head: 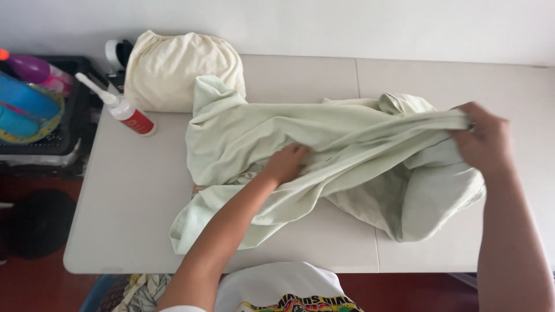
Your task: The person folds a light green sheet on a white table. They smooth the fabric, fold it in half, and then fold it again into a smaller rectangle. The person handles the sheet by hand throughout the process.
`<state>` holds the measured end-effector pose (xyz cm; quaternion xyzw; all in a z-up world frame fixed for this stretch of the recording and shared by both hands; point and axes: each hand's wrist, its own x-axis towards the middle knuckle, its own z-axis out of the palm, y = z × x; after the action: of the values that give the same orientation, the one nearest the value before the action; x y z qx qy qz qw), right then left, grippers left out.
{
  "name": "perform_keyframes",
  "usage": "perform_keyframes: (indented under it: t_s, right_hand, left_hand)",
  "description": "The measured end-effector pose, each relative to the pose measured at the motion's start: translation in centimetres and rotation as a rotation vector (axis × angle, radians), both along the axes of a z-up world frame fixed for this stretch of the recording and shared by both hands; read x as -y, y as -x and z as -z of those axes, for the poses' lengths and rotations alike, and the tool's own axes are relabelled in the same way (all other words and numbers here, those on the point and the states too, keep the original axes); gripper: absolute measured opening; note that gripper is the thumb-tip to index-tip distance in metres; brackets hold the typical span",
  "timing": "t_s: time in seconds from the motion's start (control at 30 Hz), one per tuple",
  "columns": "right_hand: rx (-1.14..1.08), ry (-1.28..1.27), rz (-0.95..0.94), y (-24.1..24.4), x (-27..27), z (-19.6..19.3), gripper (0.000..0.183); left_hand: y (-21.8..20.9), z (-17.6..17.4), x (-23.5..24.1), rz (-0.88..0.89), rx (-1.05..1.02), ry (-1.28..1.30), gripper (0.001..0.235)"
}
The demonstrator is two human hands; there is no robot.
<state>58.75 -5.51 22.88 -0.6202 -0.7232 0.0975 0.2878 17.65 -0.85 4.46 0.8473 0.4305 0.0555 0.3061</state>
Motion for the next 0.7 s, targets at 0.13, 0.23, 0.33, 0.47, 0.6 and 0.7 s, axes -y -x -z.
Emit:
perform_keyframes:
  t_s: [0.13,0.23,0.33,0.47,0.6,0.7]
  right_hand:
    - [-0.077,0.060,0.251,0.1,1.3,-1.5,0.017]
    - [-0.062,0.110,0.268,0.3,1.9,0.2,0.021]
    - [-0.067,0.174,0.320,0.7,1.8,1.2,0.018]
    - [-0.109,0.186,0.382,1.2,2.4,0.4,0.009]
    - [-0.100,0.197,0.405,0.9,2.6,1.2,0.011]
    - [-0.119,0.217,0.430,0.9,2.9,1.7,0.013]
  left_hand:
    - [3.4,2.7,1.1,-0.126,-0.084,0.035,0.055]
    - [4.2,1.2,3.2,-0.143,-0.195,0.102,0.068]
    - [4.8,0.4,4.0,-0.128,-0.306,0.097,0.076]
    - [5.9,-1.0,4.8,-0.132,-0.353,0.196,0.094]
    - [7.0,6.4,4.0,-0.079,-0.462,0.002,0.064]
    - [8.8,7.8,2.7,-0.121,-0.226,-0.303,0.030]
